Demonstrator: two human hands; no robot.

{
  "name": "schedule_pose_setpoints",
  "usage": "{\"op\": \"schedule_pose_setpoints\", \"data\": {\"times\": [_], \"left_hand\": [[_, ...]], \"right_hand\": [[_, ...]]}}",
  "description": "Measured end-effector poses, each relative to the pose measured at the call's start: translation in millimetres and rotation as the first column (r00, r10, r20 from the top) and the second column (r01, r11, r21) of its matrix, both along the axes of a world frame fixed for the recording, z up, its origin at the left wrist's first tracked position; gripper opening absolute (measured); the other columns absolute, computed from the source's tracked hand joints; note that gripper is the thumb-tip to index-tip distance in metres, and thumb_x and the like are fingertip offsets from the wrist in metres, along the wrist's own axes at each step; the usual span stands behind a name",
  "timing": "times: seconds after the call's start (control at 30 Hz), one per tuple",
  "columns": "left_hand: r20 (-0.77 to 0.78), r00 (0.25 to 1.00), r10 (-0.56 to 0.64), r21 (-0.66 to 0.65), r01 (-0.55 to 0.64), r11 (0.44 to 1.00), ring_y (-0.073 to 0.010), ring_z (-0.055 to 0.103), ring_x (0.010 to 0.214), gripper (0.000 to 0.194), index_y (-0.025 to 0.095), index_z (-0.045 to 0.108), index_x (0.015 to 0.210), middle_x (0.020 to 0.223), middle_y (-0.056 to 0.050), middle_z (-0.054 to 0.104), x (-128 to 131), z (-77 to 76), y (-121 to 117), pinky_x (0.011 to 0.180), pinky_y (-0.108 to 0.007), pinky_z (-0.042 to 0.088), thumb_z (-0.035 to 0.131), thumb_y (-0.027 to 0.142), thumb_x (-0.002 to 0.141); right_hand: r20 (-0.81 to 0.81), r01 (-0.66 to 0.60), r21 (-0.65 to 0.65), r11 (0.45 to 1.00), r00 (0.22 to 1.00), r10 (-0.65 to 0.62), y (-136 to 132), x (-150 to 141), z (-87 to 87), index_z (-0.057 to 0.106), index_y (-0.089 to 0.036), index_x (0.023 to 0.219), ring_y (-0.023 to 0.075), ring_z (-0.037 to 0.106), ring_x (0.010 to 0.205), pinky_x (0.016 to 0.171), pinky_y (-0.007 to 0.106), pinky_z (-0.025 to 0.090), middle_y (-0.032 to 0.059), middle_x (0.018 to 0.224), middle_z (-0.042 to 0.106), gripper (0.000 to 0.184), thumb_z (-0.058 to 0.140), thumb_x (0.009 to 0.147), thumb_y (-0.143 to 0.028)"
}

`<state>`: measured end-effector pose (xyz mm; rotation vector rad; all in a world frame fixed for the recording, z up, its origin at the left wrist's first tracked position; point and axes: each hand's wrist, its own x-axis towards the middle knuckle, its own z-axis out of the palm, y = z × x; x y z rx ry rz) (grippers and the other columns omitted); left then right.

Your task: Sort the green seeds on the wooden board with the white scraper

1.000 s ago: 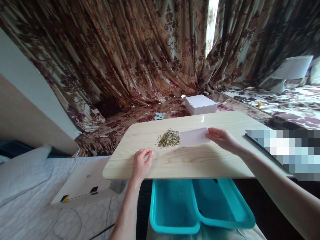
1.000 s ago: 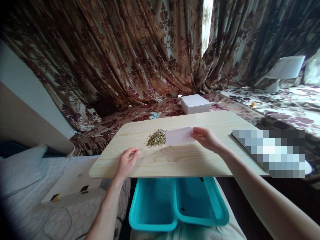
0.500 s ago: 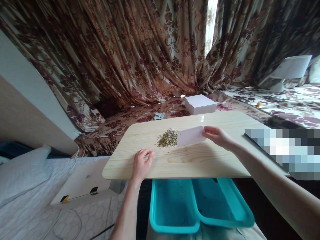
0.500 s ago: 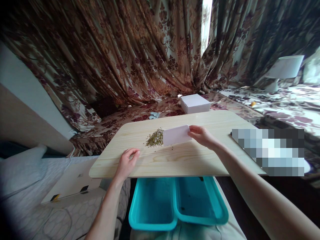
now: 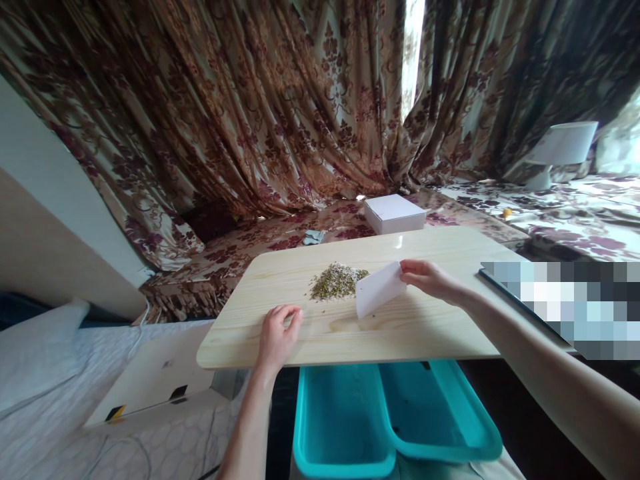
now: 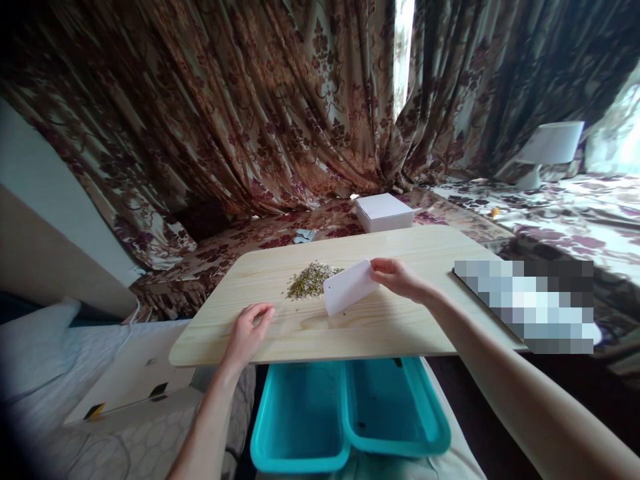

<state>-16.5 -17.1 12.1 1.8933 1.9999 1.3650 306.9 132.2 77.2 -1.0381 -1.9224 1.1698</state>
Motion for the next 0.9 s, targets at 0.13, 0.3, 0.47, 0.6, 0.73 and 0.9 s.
{"op": "schedule_pose_setpoints", "data": {"times": [0.13,0.3,0.47,0.6,0.73,0.9], "left_hand": [[0.023,1.0,0.002,0.007,-0.002,1.0,-0.0216,0.061,0.091,0.024,0.021,0.068,0.085,0.091,-0.006,0.068,0.1,-0.3,1.1,0.085,-0.035,0.047,0.052,0.04,0.083],[0.037,0.999,0.004,0.025,-0.005,1.0,-0.0226,0.062,0.089,0.026,0.021,0.068,0.085,0.09,-0.007,0.069,1.1,-0.6,2.2,0.083,-0.036,0.049,0.052,0.042,0.082],[0.039,0.999,-0.002,0.027,0.001,1.0,-0.0226,0.062,0.088,0.027,0.021,0.068,0.085,0.089,-0.007,0.069,1.8,0.3,2.1,0.082,-0.036,0.049,0.052,0.042,0.082],[0.044,0.999,-0.007,0.014,0.006,1.0,-0.0227,0.062,0.089,0.027,0.021,0.068,0.086,0.089,-0.007,0.069,1.5,0.8,1.7,0.083,-0.036,0.049,0.052,0.042,0.082],[0.049,0.999,-0.005,0.0,0.005,1.0,-0.0231,0.062,0.089,0.028,0.021,0.069,0.085,0.09,-0.007,0.069,1.3,0.9,1.8,0.083,-0.035,0.049,0.051,0.043,0.082],[0.047,0.999,-0.006,0.0,0.006,1.0,-0.0231,0.062,0.089,0.027,0.021,0.069,0.085,0.09,-0.007,0.069,0.8,-0.6,2.8,0.083,-0.035,0.049,0.052,0.043,0.081]], "right_hand": [[-0.053,0.006,-0.001,1.0,0.999,-0.006,4.1,-4.6,1.7,0.063,-0.018,0.073,0.014,0.051,0.063,0.06,0.026,0.039,-0.0017,0.065,0.06,0.016,0.055,0.064,-0.03],[-0.079,0.025,0.004,1.0,0.997,-0.025,8.8,-13.9,0.6,0.061,-0.017,0.072,0.0136,0.051,0.061,0.058,0.026,0.039,-0.0018,0.062,0.059,0.016,0.054,0.064,-0.028],[-0.079,0.015,0.013,1.0,0.997,-0.013,10.3,-17.9,-3.6,0.063,-0.016,0.072,0.0135,0.052,0.06,0.057,0.026,0.039,-0.0018,0.061,0.06,0.016,0.055,0.064,-0.029],[-0.091,0.033,0.014,0.999,0.995,-0.032,13.6,-18.5,-8.3,0.062,-0.017,0.074,0.0134,0.052,0.06,0.057,0.026,0.039,-0.0019,0.062,0.06,0.016,0.054,0.065,-0.027],[-0.086,0.029,0.0,1.0,0.996,-0.028,16.2,-17.9,-12.1,0.063,-0.017,0.073,0.0137,0.053,0.062,0.058,0.026,0.04,-0.0018,0.063,0.061,0.014,0.055,0.066,-0.025],[-0.069,-0.031,-0.028,0.999,0.997,0.029,12.6,-14.6,-10.6,0.065,-0.016,0.076,0.0131,0.053,0.062,0.058,0.025,0.039,-0.0021,0.064,0.061,0.017,0.055,0.065,-0.023]]}}
